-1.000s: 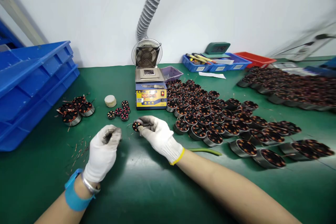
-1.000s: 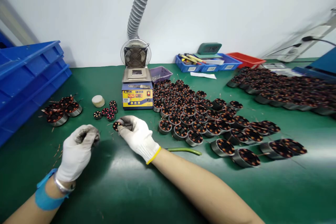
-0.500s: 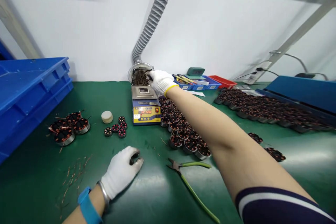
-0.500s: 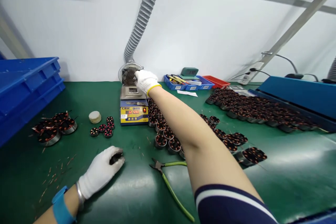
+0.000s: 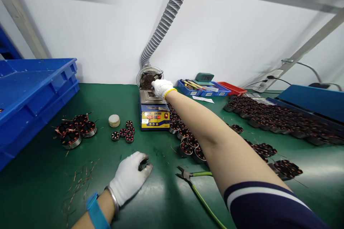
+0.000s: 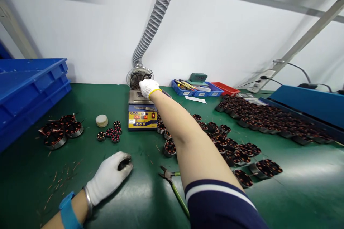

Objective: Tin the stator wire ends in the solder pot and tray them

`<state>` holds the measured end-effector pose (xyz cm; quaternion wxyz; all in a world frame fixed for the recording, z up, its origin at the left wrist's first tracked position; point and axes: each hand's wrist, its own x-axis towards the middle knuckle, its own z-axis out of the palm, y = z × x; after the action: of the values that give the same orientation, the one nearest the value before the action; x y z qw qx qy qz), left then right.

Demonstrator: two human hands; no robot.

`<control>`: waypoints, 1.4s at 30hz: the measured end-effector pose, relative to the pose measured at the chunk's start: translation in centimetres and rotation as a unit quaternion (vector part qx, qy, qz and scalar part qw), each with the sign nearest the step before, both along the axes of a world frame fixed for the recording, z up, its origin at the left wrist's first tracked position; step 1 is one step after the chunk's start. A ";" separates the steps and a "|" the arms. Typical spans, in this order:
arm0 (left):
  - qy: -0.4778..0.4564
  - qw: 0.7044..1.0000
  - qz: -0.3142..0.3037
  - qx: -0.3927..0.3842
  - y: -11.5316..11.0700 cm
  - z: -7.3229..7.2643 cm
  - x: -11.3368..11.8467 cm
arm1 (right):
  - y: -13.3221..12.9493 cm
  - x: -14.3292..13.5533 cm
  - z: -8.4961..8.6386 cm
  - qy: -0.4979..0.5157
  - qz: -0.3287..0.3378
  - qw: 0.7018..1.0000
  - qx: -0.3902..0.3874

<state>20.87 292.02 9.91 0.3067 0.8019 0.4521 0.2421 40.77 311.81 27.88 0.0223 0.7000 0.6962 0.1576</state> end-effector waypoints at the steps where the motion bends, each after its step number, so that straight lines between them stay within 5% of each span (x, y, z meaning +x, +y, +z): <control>1: 0.000 1.000 0.001 0.000 0.0 0.0 0.0 | 0.1 0.0 -0.1 0.001 0.001 1.000 0.000; 14: -0.010 1.000 0.002 -0.008 0.3 -0.2 0.1 | -2.2 0.7 2.1 0.102 0.026 0.992 0.071; 21: -0.033 0.999 0.016 -0.004 0.2 -0.2 0.1 | -4.9 0.3 1.4 0.193 0.098 0.974 0.062; 42: -0.028 1.000 0.010 0.000 0.3 -0.3 0.0 | 0.0 1.0 -1.6 0.094 -0.014 0.994 0.052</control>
<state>20.88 292.37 9.58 0.3173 0.7902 0.4511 0.2672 41.75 311.83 26.26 -0.0778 0.7215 0.6762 0.1268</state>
